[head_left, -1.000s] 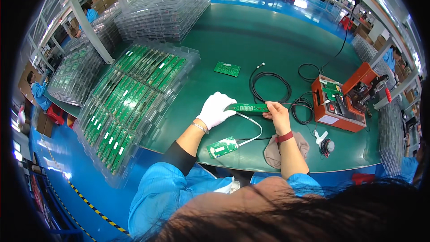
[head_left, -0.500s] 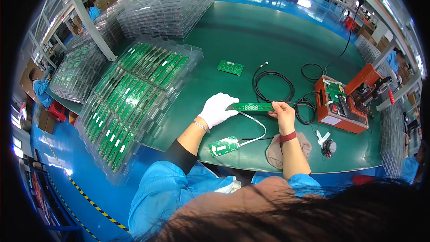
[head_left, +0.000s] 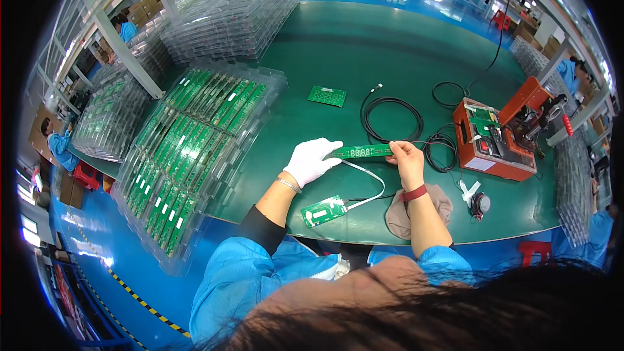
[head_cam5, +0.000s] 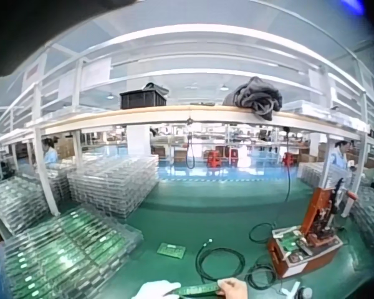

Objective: Testing LED circuit boards by connecting them to a testing jig to verify functionality.

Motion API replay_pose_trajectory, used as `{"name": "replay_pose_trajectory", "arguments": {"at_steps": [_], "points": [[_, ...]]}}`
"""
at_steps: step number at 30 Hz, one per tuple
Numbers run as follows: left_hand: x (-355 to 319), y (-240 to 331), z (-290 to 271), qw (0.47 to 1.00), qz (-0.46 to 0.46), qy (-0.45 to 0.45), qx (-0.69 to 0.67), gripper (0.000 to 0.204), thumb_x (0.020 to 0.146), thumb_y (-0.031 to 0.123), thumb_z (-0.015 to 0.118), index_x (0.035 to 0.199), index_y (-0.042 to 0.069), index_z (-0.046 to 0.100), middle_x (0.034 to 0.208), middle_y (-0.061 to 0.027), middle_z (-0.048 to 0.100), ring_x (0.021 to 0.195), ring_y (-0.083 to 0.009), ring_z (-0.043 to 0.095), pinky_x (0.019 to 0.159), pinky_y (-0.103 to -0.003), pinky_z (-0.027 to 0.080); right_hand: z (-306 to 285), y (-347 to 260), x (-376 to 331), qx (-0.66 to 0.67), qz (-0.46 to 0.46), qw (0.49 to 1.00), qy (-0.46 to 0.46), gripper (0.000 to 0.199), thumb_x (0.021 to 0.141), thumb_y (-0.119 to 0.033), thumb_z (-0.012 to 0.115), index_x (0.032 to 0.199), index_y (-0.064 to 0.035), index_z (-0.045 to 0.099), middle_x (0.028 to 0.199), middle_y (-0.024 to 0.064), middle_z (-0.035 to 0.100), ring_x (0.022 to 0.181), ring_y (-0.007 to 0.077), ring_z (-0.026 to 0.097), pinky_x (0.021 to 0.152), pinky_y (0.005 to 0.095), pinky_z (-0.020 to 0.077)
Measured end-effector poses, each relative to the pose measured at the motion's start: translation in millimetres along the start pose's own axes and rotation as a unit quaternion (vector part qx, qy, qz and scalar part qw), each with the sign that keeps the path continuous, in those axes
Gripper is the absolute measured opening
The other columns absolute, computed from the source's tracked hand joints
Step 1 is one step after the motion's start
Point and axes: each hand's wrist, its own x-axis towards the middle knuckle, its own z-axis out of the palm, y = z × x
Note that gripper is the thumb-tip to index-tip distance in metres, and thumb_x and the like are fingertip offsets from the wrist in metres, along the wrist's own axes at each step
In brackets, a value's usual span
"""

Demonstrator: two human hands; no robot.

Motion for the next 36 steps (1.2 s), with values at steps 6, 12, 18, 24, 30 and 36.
{"name": "replay_pose_trajectory", "arguments": {"at_steps": [6,12,18,24,30,36], "points": [[-3,0,0,1.000,0.002,0.003,0.006,0.042,0.083,0.032,0.064,0.117,0.008,0.064,0.093,-0.0055,0.063,0.081,-0.0234,0.061,0.076,-0.029,0.047,1,1,-1,-0.004,-0.010,1.000,-0.013,0.016,0.088,-0.009,0.067,0.094,0.0054,0.065,0.081,0.0083,0.066,0.063,0.0128,0.062,0.061,0.0199,0.0533],[-2,6,-3,1.000,0.017,0.006,0.022,0.041,0.082,0.031,0.066,0.116,0.008,0.065,0.091,-0.0052,0.064,0.077,-0.0234,0.062,0.073,-0.029,0.048,-5,3,-3,-0.008,-0.009,1.000,0.004,0.015,0.087,-0.007,0.066,0.094,0.0058,0.066,0.079,0.0088,0.067,0.064,0.0127,0.062,0.061,0.0197,0.0530],[-3,12,-3,1.000,0.019,-0.014,-0.007,0.040,0.081,0.025,0.068,0.115,0.007,0.066,0.091,-0.0054,0.066,0.073,-0.0220,0.062,0.068,-0.028,0.049,0,-1,-3,-0.046,-0.007,0.999,0.006,0.015,0.083,-0.007,0.067,0.091,0.0049,0.068,0.078,0.0085,0.067,0.064,0.0132,0.062,0.061,0.0214,0.0527],[3,10,-1,0.999,-0.016,-0.005,-0.036,0.042,0.077,0.015,0.072,0.117,0.005,0.065,0.093,-0.0063,0.065,0.074,-0.0204,0.061,0.071,-0.027,0.049,2,-3,1,-0.058,-0.052,0.997,-0.007,0.021,0.084,-0.012,0.067,0.098,0.0041,0.066,0.077,0.0085,0.067,0.064,0.0125,0.062,0.061,0.0234,0.0523],[-1,4,3,0.998,-0.043,0.021,-0.031,0.040,0.077,0.014,0.072,0.116,0.005,0.066,0.095,-0.0062,0.065,0.078,-0.0203,0.062,0.073,-0.027,0.049,-46,-75,-22,-0.433,-0.272,0.843,0.168,0.045,0.080,-0.025,0.072,0.117,-0.0018,0.061,0.089,0.0111,0.069,0.076,0.0223,0.066,0.069,0.0307,0.0526],[3,-1,8,0.995,-0.038,0.077,-0.045,0.039,0.077,0.016,0.072,0.114,0.006,0.066,0.099,-0.0063,0.066,0.083,-0.0216,0.063,0.078,-0.028,0.049,-182,-35,12,-0.613,-0.339,0.641,0.315,0.048,0.082,-0.020,0.069,0.126,-0.0056,0.057,0.124,0.0104,0.061,0.112,0.0292,0.057,0.094,0.0362,0.0472]]}}
